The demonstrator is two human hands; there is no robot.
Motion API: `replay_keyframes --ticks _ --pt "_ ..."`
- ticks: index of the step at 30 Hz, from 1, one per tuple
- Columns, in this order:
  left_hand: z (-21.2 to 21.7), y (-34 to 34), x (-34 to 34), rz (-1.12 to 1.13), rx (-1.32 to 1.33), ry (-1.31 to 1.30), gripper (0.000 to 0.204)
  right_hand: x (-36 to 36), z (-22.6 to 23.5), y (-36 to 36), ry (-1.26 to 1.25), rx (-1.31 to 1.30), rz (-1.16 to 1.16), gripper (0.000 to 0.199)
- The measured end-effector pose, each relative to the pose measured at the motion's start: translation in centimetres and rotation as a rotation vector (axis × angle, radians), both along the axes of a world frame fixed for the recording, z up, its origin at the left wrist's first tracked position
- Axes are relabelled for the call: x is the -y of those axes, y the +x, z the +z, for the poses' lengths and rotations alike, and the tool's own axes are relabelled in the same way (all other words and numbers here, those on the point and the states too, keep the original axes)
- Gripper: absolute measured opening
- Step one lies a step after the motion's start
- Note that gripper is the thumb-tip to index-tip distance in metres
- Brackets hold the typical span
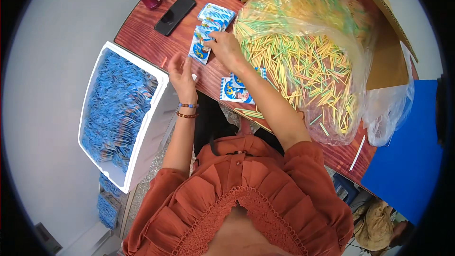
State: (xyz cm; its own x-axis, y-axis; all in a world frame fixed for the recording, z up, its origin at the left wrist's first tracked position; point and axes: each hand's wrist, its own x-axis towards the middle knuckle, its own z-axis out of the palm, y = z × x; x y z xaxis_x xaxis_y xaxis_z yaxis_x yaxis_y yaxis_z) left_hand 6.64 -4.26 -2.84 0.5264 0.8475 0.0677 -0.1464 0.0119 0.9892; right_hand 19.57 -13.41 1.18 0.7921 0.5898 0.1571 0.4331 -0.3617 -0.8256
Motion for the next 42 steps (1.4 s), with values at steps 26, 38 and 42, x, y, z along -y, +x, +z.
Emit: replay_keyframes --ticks 26,38,42 --pt "2.8 1.9 5.2 -0.470 -0.242 0.567 0.032 14.6 1.0 0.7 -0.208 0.190 0.190 0.019" --pt "3.7 3.2 10.3 -0.650 0.090 -0.348 0.009 17.1 -1.4 -3.1 0.411 -0.516 -0.078 0.006" --pt "3.4 3.3 11.3 -0.589 0.115 -0.277 0.012 17.7 -0.7 -4.2 0.462 -0.508 -0.140 0.008"
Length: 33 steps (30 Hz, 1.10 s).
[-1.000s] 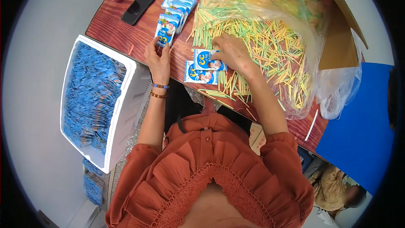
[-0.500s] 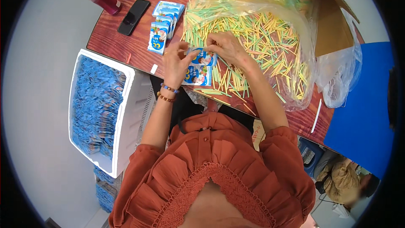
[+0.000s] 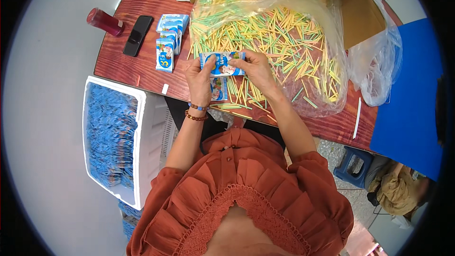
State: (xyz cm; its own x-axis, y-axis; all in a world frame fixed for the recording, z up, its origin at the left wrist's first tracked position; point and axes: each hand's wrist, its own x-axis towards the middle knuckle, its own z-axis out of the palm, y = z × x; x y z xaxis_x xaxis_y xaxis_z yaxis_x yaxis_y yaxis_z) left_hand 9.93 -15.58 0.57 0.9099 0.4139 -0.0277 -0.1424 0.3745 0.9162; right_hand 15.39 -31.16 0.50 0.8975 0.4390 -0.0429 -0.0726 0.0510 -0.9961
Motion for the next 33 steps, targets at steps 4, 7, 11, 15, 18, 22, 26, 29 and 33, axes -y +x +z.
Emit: replay_keyframes --ticks 4,7,11,15,18,22,26,29,33 --pt "-0.4 0.1 0.6 0.019 -0.001 -0.035 0.012 0.5 -0.1 0.0 0.037 -0.045 -0.047 0.011" --pt "0.1 0.1 1.0 0.011 -0.046 -0.059 0.012 0.8 0.1 -0.1 0.038 -0.004 -0.051 0.009" --pt "1.0 0.3 1.7 0.006 -0.018 -0.132 0.011 0.2 0.5 -0.3 0.225 -0.002 -0.103 0.007" --pt "-0.3 0.2 1.5 0.031 -0.016 -0.098 0.011 0.5 1.3 -0.9 0.148 -0.078 -0.127 0.006" --pt "-0.8 0.2 1.1 0.011 -0.081 -0.149 0.013 0.9 0.9 -0.6 0.063 -0.072 -0.115 0.009" --pt "-1.0 0.5 1.3 -0.034 -0.083 -0.286 0.019 2.1 1.7 -0.1 0.107 0.118 -0.118 0.009" --pt "0.6 0.5 1.9 -0.051 -0.105 -0.305 0.022 5.1 3.8 0.2 -0.011 0.535 -0.108 0.025" --pt "-0.5 0.5 1.7 -0.124 -0.078 -0.318 0.023 4.9 4.5 0.1 -0.277 0.745 0.049 0.029" --pt "0.1 0.5 2.0 -0.162 -0.096 -0.300 0.024 4.7 4.4 0.5 -0.332 0.792 -0.007 0.037"
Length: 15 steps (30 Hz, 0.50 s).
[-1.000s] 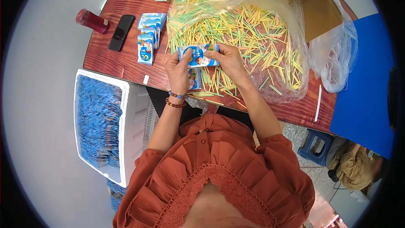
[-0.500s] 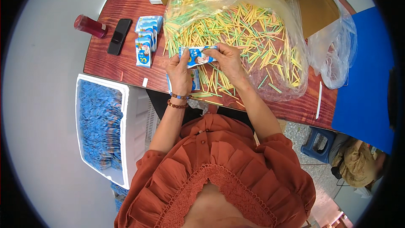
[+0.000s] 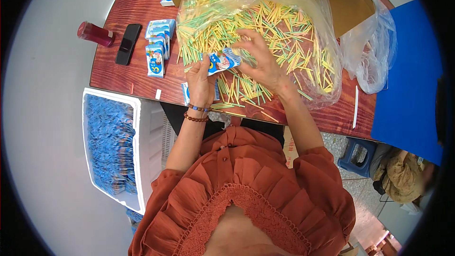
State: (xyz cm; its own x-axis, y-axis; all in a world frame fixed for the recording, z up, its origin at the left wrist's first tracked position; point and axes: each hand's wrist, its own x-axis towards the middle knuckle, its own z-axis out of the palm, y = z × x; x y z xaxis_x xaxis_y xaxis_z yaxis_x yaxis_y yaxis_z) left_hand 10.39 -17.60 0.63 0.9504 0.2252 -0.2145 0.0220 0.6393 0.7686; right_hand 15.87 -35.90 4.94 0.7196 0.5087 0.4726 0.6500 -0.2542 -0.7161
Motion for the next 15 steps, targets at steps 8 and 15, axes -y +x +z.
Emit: replay_keyframes --ticks 8,15 --pt "0.7 0.0 0.2 -0.020 -0.044 0.009 0.022 0.9 -0.4 -0.8 -0.024 0.039 0.018 0.031" --pt "0.8 -0.3 1.2 -0.075 -0.068 0.015 0.020 0.6 -0.9 -0.4 -0.228 0.186 0.092 0.024"
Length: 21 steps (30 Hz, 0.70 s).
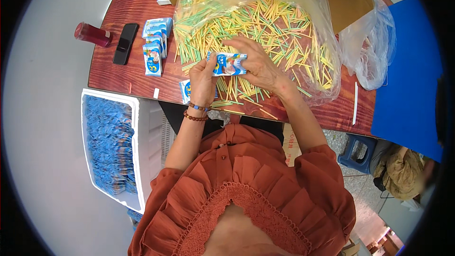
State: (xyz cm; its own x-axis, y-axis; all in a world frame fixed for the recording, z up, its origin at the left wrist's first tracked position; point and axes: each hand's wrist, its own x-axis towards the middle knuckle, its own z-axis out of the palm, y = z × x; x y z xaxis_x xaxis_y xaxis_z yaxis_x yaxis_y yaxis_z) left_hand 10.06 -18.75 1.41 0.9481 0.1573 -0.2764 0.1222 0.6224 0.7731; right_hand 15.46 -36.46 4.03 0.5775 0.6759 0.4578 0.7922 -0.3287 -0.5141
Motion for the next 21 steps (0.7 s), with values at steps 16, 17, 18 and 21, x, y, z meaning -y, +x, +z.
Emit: replay_keyframes --ticks 16,17,18,21 --pt "-4.8 -0.3 -0.9 0.091 0.055 0.190 0.028 5.0 -0.2 0.2 0.181 -0.344 -0.010 0.013" --pt "-4.4 -0.3 -1.3 0.083 0.052 0.185 0.028 6.8 -0.2 0.5 0.220 -0.485 -0.099 0.013" --pt "-3.2 -0.3 -1.4 0.097 0.036 0.152 0.027 8.4 -0.3 0.6 0.188 -0.478 -0.288 0.012" --pt "-2.2 -0.3 -2.6 0.126 0.020 0.091 0.025 13.2 -0.5 1.5 -0.062 -0.322 -0.447 0.013"
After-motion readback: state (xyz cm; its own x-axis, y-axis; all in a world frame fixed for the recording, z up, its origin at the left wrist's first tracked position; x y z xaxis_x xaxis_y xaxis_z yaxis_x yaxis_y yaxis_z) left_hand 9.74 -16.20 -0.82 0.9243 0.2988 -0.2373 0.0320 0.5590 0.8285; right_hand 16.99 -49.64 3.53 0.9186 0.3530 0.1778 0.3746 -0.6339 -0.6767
